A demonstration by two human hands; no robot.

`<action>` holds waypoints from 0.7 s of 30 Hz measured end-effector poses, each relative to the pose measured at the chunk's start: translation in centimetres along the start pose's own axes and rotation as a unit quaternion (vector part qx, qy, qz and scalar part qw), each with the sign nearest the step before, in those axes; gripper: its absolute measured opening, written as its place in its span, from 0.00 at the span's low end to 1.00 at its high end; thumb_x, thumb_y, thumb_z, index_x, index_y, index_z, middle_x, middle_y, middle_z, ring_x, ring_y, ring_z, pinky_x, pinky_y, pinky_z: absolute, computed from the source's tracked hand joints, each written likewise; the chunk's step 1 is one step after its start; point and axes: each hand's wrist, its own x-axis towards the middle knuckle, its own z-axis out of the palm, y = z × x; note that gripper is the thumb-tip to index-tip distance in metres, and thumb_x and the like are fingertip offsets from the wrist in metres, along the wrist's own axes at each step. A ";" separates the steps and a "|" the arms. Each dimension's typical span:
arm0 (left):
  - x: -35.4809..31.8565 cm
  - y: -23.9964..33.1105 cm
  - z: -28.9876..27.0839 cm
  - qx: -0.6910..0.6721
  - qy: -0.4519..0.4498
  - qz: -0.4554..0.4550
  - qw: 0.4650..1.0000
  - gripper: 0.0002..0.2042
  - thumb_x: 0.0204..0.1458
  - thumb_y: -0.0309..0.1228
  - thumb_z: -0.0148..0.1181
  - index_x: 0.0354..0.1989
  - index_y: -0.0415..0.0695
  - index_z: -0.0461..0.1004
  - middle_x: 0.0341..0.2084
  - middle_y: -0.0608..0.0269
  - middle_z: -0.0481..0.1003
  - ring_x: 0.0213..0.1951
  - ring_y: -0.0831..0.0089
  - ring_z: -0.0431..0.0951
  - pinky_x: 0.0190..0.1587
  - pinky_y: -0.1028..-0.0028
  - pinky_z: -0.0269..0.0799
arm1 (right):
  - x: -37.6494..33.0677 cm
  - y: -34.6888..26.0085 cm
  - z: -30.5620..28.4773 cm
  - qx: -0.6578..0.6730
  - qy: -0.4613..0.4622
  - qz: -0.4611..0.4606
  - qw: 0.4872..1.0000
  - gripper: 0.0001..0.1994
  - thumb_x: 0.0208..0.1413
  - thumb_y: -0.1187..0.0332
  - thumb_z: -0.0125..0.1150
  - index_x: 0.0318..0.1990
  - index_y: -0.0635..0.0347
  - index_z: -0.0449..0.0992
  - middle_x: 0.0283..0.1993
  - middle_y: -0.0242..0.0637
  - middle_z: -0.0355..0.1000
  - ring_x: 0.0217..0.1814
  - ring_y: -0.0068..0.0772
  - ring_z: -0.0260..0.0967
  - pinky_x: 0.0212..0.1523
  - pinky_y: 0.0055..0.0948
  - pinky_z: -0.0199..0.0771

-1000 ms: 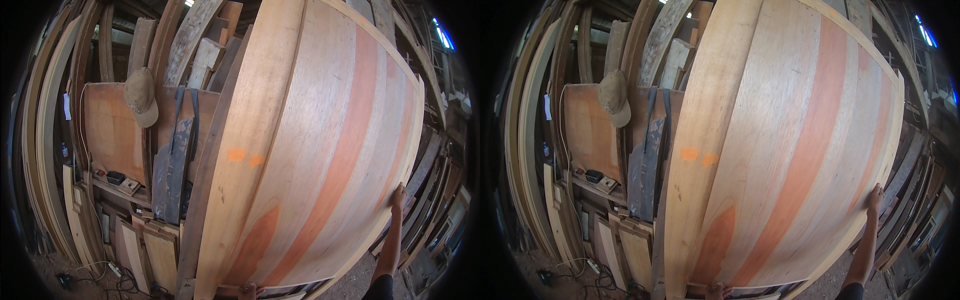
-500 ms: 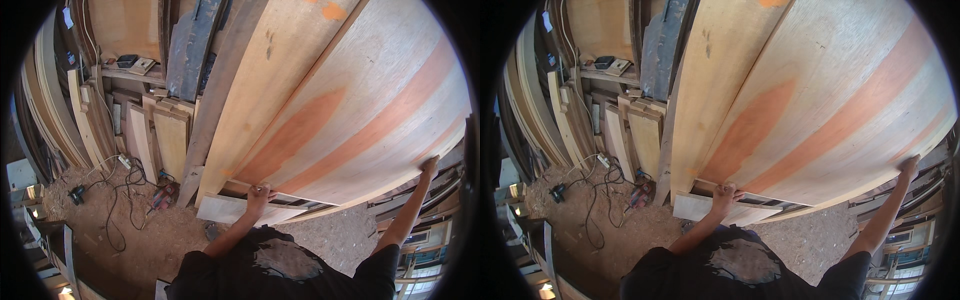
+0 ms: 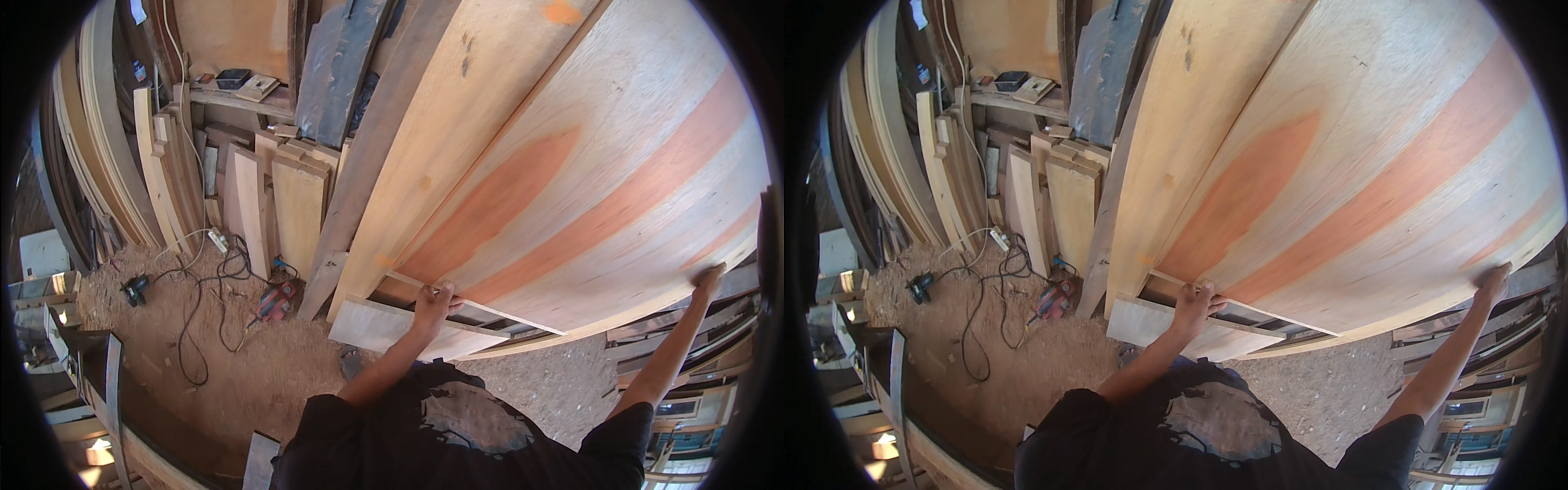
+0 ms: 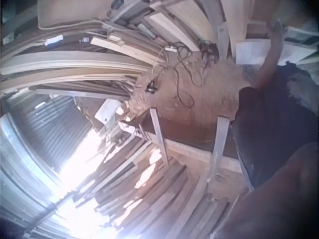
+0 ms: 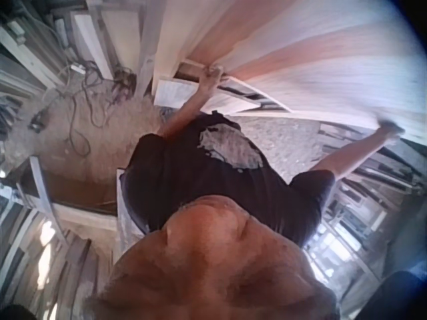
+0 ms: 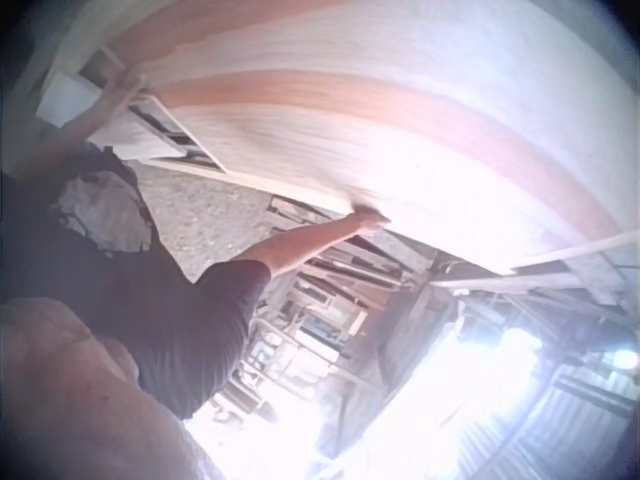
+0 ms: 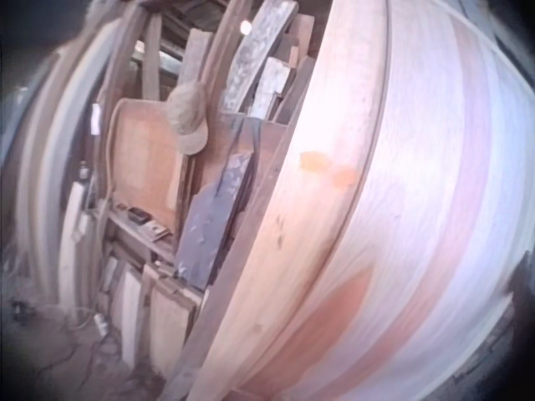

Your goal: The person moves a large wooden panel into place against a wall of lumber, then picks up and handles two wooden beams, and finally prepares an electric circular saw by unwinding its cord and connecting it.

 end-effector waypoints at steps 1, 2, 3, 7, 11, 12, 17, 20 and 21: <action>0.0 0.0 -0.1 0.010 -0.005 0.000 1.000 0.24 0.61 0.38 0.54 0.58 0.38 0.54 0.43 0.53 0.70 0.42 0.59 0.80 0.47 0.59 0.79 | -0.2 0.0 0.0 0.001 -0.002 -0.001 1.000 0.34 0.62 0.43 0.45 0.58 0.69 0.69 0.56 0.49 0.71 0.55 0.44 0.70 0.54 0.39 0.71; 0.0 0.0 -0.3 0.020 -0.009 0.000 1.000 0.22 0.61 0.40 0.53 0.55 0.37 0.56 0.41 0.55 0.69 0.43 0.58 0.80 0.48 0.60 0.79 | -0.4 0.2 0.1 -0.002 -0.011 -0.015 1.000 0.33 0.62 0.43 0.45 0.60 0.67 0.68 0.57 0.49 0.70 0.56 0.44 0.69 0.55 0.39 0.71; 0.0 0.0 -0.2 0.019 -0.009 -0.001 1.000 0.22 0.61 0.40 0.53 0.55 0.37 0.56 0.41 0.55 0.69 0.43 0.58 0.80 0.48 0.60 0.79 | -0.5 0.3 0.0 -0.006 -0.018 -0.029 0.999 0.33 0.62 0.43 0.45 0.61 0.65 0.67 0.59 0.48 0.69 0.57 0.44 0.69 0.56 0.39 0.70; 0.3 -0.1 -1.0 0.020 0.007 0.011 1.000 0.22 0.61 0.39 0.55 0.55 0.39 0.56 0.42 0.54 0.69 0.43 0.58 0.79 0.48 0.58 0.79 | -4.0 0.3 0.9 0.001 -0.014 -0.033 0.999 0.32 0.63 0.44 0.46 0.62 0.63 0.67 0.59 0.47 0.69 0.57 0.44 0.69 0.57 0.39 0.69; 0.7 -3.1 -0.7 0.006 0.009 -0.011 1.000 0.19 0.61 0.36 0.56 0.54 0.44 0.57 0.44 0.55 0.69 0.42 0.56 0.79 0.48 0.55 0.78 | 3.1 6.3 -2.3 -0.081 -0.057 -0.092 0.991 0.24 0.58 0.51 0.53 0.53 0.62 0.72 0.52 0.44 0.71 0.52 0.41 0.69 0.52 0.37 0.69; 0.6 -4.0 -0.6 -0.026 0.002 0.012 1.000 0.16 0.60 0.35 0.56 0.51 0.45 0.58 0.43 0.55 0.69 0.42 0.54 0.79 0.49 0.53 0.78 | 6.0 7.2 -3.0 -0.318 -0.029 -0.258 0.912 0.21 0.57 0.54 0.55 0.49 0.63 0.73 0.48 0.43 0.72 0.48 0.39 0.70 0.49 0.36 0.70; 3.0 -1.8 -7.4 0.026 0.029 0.060 0.997 0.15 0.64 0.38 0.49 0.53 0.43 0.60 0.48 0.46 0.70 0.46 0.49 0.77 0.48 0.53 0.77 | -6.0 3.9 3.8 0.012 -0.048 -0.088 0.995 0.24 0.59 0.50 0.58 0.36 0.69 0.80 0.24 0.33 0.71 0.29 0.26 0.67 0.31 0.28 0.69; 1.5 -1.9 -1.0 0.056 0.090 0.046 0.993 0.22 0.62 0.45 0.53 0.53 0.40 0.60 0.44 0.47 0.73 0.45 0.53 0.76 0.49 0.56 0.76 | -6.6 2.5 -0.9 0.090 -0.090 -0.102 0.987 0.20 0.56 0.54 0.64 0.31 0.68 0.79 0.21 0.28 0.68 0.25 0.18 0.62 0.26 0.24 0.64; 1.6 -2.5 0.8 0.070 0.074 0.035 0.994 0.22 0.62 0.45 0.53 0.53 0.40 0.60 0.44 0.47 0.73 0.45 0.53 0.76 0.49 0.56 0.76 | -6.0 3.0 -2.1 0.066 -0.094 -0.125 0.986 0.19 0.56 0.55 0.64 0.33 0.68 0.80 0.22 0.29 0.70 0.26 0.19 0.65 0.28 0.25 0.67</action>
